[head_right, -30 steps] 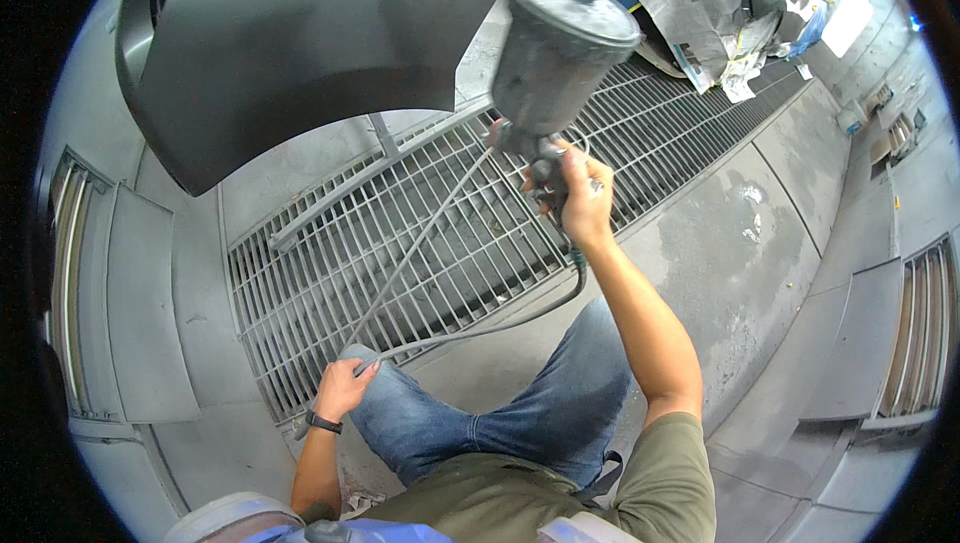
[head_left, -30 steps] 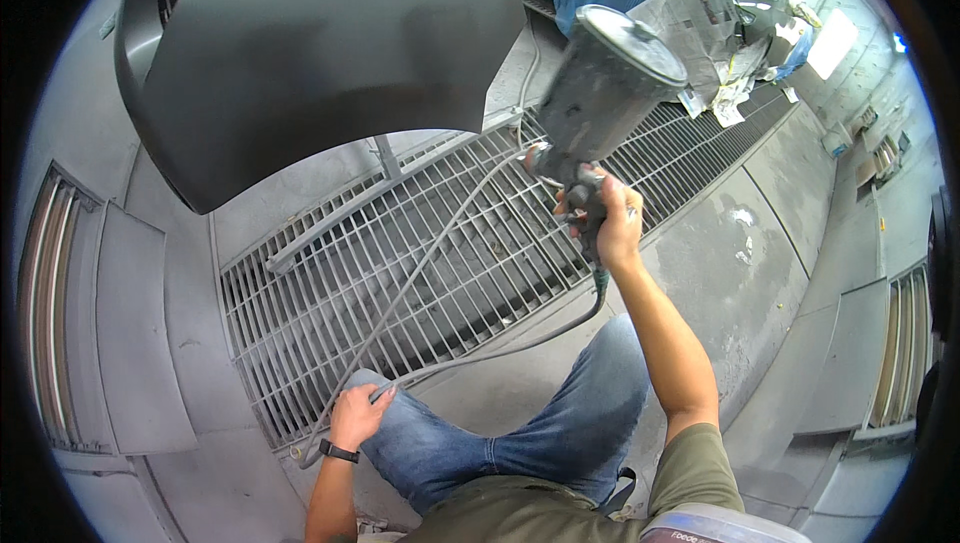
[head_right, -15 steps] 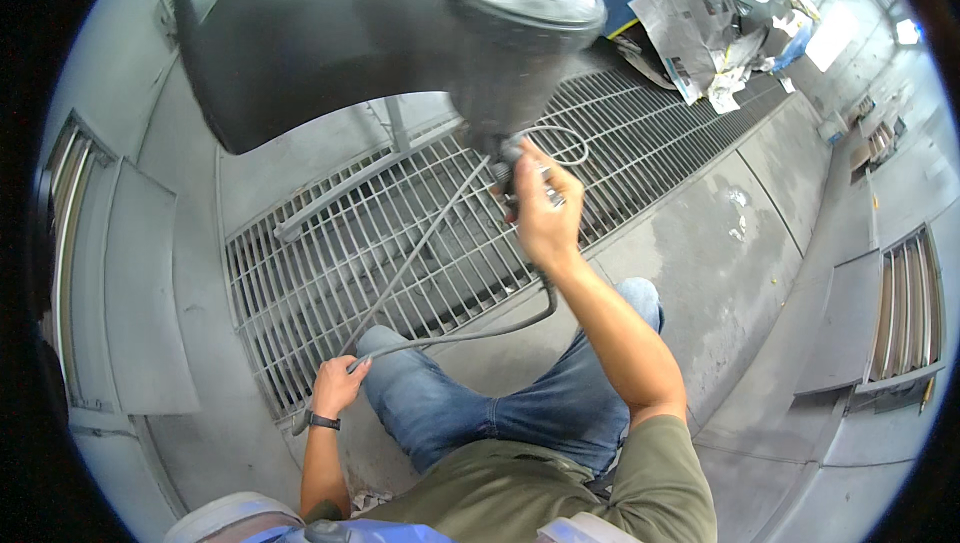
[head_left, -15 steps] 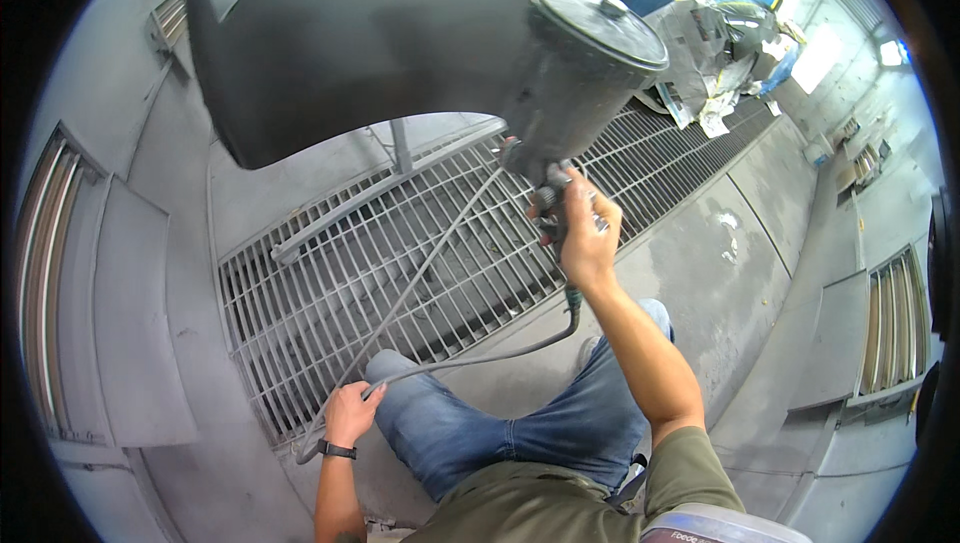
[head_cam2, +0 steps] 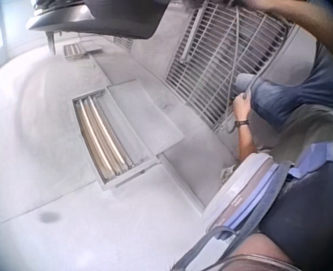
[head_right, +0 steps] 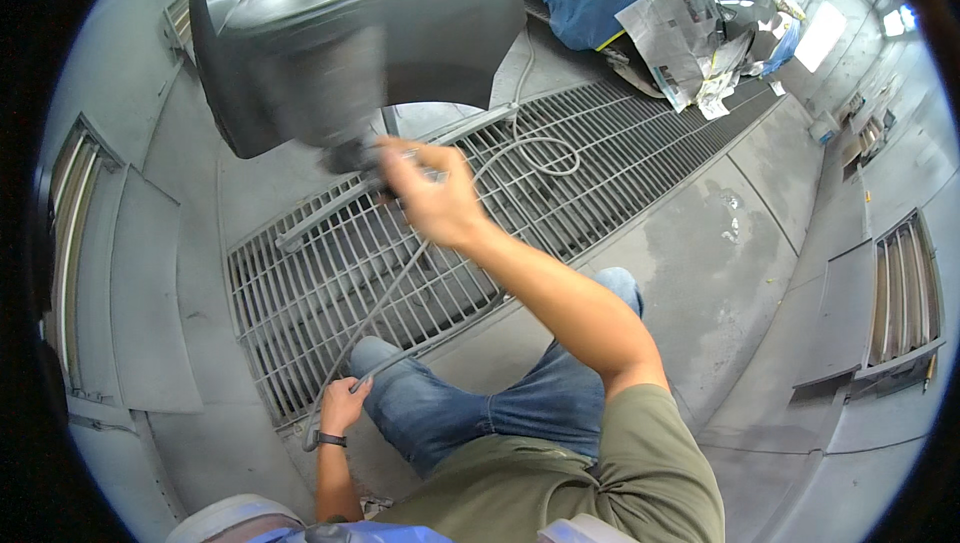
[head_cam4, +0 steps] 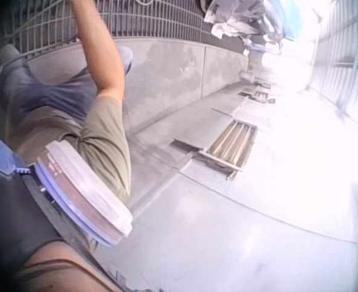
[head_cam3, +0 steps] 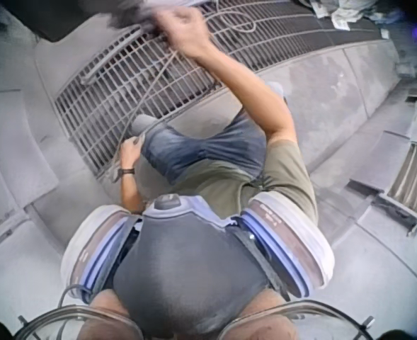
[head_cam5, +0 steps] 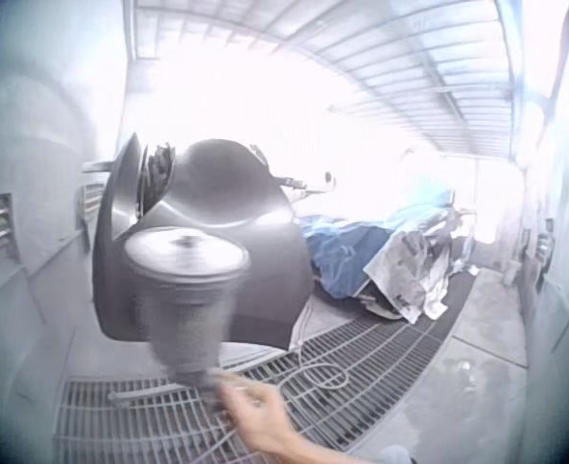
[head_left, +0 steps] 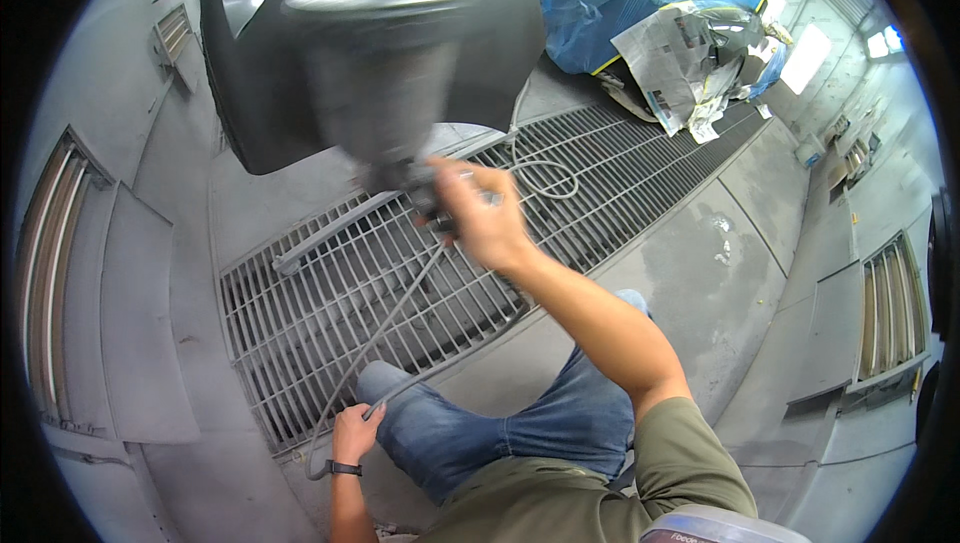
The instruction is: The person uses a spray gun to apply gray paint to a car bumper mounted on a stand in a paint booth. They move around the bumper to cover different sections, including the top, sides, and lower edges, while the rest of the vehicle is masked with blue plastic.
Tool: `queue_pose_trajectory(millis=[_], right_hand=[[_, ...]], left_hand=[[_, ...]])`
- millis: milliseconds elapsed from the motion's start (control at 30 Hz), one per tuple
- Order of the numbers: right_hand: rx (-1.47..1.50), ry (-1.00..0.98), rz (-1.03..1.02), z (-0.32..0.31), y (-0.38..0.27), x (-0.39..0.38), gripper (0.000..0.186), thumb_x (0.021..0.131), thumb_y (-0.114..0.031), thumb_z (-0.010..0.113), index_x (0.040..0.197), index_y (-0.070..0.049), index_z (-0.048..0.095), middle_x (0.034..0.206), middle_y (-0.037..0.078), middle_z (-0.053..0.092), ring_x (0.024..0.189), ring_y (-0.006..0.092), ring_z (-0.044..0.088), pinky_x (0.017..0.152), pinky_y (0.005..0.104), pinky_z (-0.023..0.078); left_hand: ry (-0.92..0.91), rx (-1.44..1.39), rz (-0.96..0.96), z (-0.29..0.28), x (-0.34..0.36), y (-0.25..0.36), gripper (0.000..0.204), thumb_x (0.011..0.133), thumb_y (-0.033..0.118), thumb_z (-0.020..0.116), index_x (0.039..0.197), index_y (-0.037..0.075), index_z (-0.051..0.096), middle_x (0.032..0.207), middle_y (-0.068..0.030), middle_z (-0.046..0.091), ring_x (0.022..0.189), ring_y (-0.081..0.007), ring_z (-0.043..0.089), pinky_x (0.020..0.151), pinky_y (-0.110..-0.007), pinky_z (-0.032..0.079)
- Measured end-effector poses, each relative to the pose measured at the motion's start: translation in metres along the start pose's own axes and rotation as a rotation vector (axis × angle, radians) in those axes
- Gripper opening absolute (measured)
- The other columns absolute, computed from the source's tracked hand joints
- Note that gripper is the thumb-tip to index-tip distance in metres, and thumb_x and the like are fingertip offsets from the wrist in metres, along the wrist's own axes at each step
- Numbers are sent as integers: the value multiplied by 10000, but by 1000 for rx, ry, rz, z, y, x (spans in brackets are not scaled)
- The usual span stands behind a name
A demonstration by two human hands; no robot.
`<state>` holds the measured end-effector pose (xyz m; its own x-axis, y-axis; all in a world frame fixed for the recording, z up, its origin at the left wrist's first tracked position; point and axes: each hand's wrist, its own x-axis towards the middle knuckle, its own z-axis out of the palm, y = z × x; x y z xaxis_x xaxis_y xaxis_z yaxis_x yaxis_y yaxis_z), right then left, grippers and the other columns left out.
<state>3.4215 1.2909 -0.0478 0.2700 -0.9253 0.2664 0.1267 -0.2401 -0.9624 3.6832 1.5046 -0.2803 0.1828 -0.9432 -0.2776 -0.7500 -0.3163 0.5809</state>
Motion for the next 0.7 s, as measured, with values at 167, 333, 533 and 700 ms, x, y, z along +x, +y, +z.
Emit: queue_pose_trajectory(millis=[167, 333, 533, 700], right_hand=[[51, 278, -100, -117, 1, -14, 554, 1068, -412, 444, 1318, 65, 575, 826, 133, 708, 645, 160, 675, 431, 250, 489], [60, 498, -101, -204, 0, -20, 537, 1071, -408, 405, 1279, 59, 571, 797, 153, 696, 627, 194, 675, 427, 271, 498], [-160, 819, -104, -226, -6, 7, 462, 1051, -446, 485, 1011, -22, 664, 721, 85, 663, 563, 137, 626, 408, 262, 480], [-278, 702, -62, -154, -26, 0, 404, 1046, -429, 534, 975, -60, 683, 686, 29, 643, 536, 86, 579, 413, 215, 443]], left_hand=[[-38, 81, 80, 13, 14, 34, 493, 904, 459, 675, 790, -20, 668, 763, -281, 630, 798, -485, 620, 678, -518, 484], [-84, 71, 138, 14, 27, 61, 537, 923, 492, 651, 773, -23, 637, 771, -291, 625, 820, -495, 616, 694, -533, 480], [-34, 35, 178, 2, 27, 61, 530, 927, 488, 645, 778, -21, 634, 765, -294, 613, 793, -494, 606, 676, -539, 464], [-80, 30, 42, -15, 21, 34, 521, 915, 483, 659, 797, -25, 660, 770, -292, 623, 798, -482, 620, 688, -531, 479]])
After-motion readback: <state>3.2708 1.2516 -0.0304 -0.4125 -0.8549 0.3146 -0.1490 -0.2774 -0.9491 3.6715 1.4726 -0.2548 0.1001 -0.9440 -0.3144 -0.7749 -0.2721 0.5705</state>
